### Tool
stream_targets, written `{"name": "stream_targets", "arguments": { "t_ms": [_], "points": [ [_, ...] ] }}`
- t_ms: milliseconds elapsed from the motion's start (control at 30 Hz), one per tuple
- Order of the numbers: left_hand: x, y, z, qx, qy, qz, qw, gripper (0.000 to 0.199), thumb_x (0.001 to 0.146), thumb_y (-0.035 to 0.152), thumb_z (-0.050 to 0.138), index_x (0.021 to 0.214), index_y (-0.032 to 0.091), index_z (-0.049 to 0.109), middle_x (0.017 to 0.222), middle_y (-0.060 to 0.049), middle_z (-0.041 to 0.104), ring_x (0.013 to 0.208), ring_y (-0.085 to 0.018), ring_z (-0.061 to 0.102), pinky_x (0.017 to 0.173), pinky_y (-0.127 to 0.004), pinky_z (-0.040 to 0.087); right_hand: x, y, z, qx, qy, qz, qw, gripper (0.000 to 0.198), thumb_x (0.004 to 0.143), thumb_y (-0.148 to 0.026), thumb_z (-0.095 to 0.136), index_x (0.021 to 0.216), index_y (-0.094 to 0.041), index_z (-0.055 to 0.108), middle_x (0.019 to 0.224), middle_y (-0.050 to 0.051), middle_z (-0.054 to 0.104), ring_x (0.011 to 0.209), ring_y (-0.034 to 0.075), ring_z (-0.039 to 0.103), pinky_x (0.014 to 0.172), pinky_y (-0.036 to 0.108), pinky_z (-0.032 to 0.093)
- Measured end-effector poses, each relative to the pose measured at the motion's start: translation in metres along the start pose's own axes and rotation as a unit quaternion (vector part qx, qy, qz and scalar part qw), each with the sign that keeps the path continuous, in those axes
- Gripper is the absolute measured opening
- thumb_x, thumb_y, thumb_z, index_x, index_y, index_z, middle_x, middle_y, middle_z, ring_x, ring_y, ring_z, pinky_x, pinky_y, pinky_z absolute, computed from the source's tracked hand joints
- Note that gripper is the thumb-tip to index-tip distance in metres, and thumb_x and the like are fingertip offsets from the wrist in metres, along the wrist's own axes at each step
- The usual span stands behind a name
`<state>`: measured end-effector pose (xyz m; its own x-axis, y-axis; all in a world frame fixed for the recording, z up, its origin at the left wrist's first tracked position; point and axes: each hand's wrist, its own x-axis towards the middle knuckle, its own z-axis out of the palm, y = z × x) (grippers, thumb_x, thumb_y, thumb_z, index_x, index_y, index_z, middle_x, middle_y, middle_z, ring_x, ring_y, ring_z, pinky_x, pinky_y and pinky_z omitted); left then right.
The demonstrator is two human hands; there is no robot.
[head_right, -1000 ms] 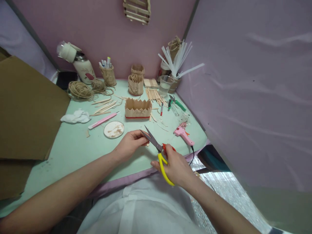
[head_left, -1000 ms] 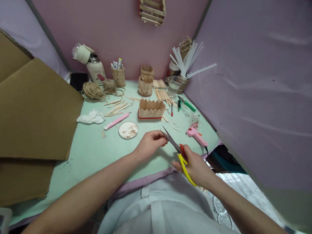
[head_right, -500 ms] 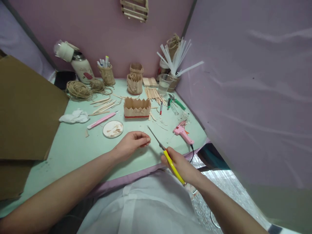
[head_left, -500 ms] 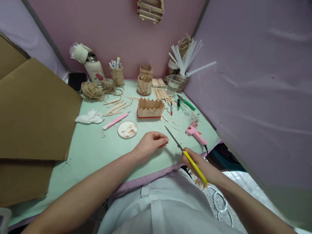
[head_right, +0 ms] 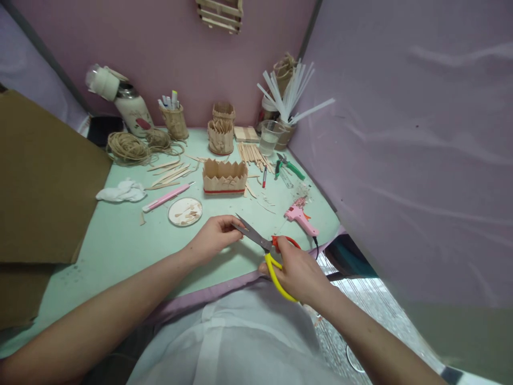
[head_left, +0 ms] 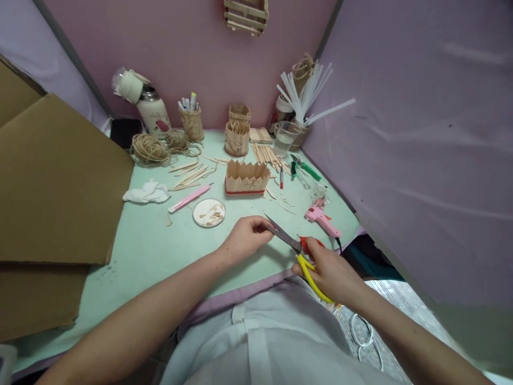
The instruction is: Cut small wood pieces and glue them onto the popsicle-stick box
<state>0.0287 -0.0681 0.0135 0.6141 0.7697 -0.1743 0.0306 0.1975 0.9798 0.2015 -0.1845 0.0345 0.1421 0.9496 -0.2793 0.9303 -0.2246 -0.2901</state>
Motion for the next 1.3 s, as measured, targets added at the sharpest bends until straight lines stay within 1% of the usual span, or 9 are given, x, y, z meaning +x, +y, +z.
{"name": "stream_targets", "arguments": {
  "t_ms": [167,333,467,567,700,833,1000,1167,1300],
  "points": [
    [0.0002,0.0007,-0.0002,-0.017,-0.005,-0.009,1.000,0.015,0.063,0.019,0.057,0.075,0.015,0.064,0.063,0.002,0.058,0.055,-0.008,0.046,0.053,-0.021,0.033,0.0004,0.0020,0.0025,-0.027,0.003,0.002,1.000,0.029,0.080,-0.049,0.049,0.084,-0.024,0.036,0.071,-0.001,0.055,0.052,0.014,0.047,0.048,0.023,0.023],
    [0.0012,-0.0009,-0.0007,-0.049,-0.019,-0.003,0.999,0.013,0.064,0.018,0.056,0.074,0.014,0.063,0.065,0.001,0.057,0.060,-0.009,0.048,0.058,-0.021,0.035,-0.0007,0.0020,0.0031,-0.025,0.009,0.007,1.000,0.032,0.079,-0.051,0.051,0.087,-0.024,0.038,0.072,-0.001,0.057,0.053,0.015,0.050,0.048,0.023,0.023],
    [0.0008,-0.0004,-0.0011,-0.021,-0.011,-0.006,1.000,0.013,0.064,0.019,0.056,0.075,0.015,0.062,0.063,0.002,0.055,0.056,-0.008,0.044,0.052,-0.021,0.032,-0.0027,0.0006,0.0015,-0.017,0.007,0.003,1.000,0.032,0.078,-0.051,0.052,0.088,-0.024,0.038,0.074,-0.001,0.058,0.054,0.015,0.050,0.048,0.023,0.023],
    [0.0007,0.0001,-0.0016,-0.009,-0.017,-0.007,1.000,0.015,0.064,0.020,0.056,0.076,0.015,0.062,0.062,0.002,0.054,0.054,-0.008,0.042,0.050,-0.021,0.030,-0.0032,0.0005,0.0016,-0.012,0.002,-0.001,1.000,0.032,0.079,-0.051,0.051,0.088,-0.024,0.037,0.075,0.000,0.058,0.055,0.015,0.052,0.048,0.023,0.023],
    [0.0012,0.0000,-0.0016,-0.024,-0.024,0.007,0.999,0.016,0.064,0.024,0.058,0.076,0.014,0.063,0.064,0.001,0.056,0.058,-0.009,0.045,0.055,-0.022,0.033,-0.0026,0.0013,0.0028,-0.017,-0.001,0.001,1.000,0.031,0.081,-0.052,0.049,0.085,-0.024,0.036,0.073,0.000,0.058,0.054,0.015,0.052,0.048,0.023,0.022],
    [0.0015,-0.0009,-0.0015,-0.036,-0.033,0.011,0.999,0.017,0.066,0.025,0.059,0.077,0.014,0.065,0.066,0.000,0.058,0.061,-0.010,0.048,0.060,-0.023,0.036,-0.0023,0.0013,0.0024,-0.016,-0.002,-0.002,1.000,0.027,0.082,-0.047,0.047,0.084,-0.023,0.035,0.072,0.000,0.058,0.053,0.015,0.051,0.048,0.023,0.021],
    [0.0025,-0.0047,-0.0016,-0.051,-0.047,0.006,0.998,0.018,0.067,0.026,0.060,0.079,0.014,0.066,0.069,-0.001,0.058,0.064,-0.011,0.048,0.061,-0.023,0.036,-0.0032,0.0007,0.0020,-0.019,-0.008,-0.006,1.000,0.025,0.083,-0.044,0.046,0.079,-0.023,0.032,0.063,-0.002,0.053,0.050,0.015,0.046,0.048,0.024,0.020],
    [0.0038,-0.0071,-0.0020,-0.060,-0.054,-0.025,0.996,0.018,0.066,0.029,0.064,0.074,0.013,0.065,0.062,0.001,0.055,0.057,-0.008,0.043,0.055,-0.022,0.031,-0.0029,0.0013,0.0020,0.025,-0.021,-0.007,0.999,0.026,0.082,-0.043,0.047,0.074,-0.024,0.031,0.060,-0.003,0.049,0.050,0.014,0.044,0.049,0.024,0.022],
    [0.0027,-0.0029,-0.0025,-0.097,-0.047,-0.065,0.992,0.022,0.064,0.031,0.069,0.073,0.012,0.065,0.063,0.000,0.056,0.058,-0.008,0.045,0.056,-0.022,0.034,-0.0014,0.0029,0.0024,0.121,-0.024,-0.015,0.992,0.027,0.084,-0.044,0.043,0.072,-0.024,0.029,0.060,-0.005,0.043,0.053,0.012,0.041,0.051,0.023,0.027]
  ]
}}
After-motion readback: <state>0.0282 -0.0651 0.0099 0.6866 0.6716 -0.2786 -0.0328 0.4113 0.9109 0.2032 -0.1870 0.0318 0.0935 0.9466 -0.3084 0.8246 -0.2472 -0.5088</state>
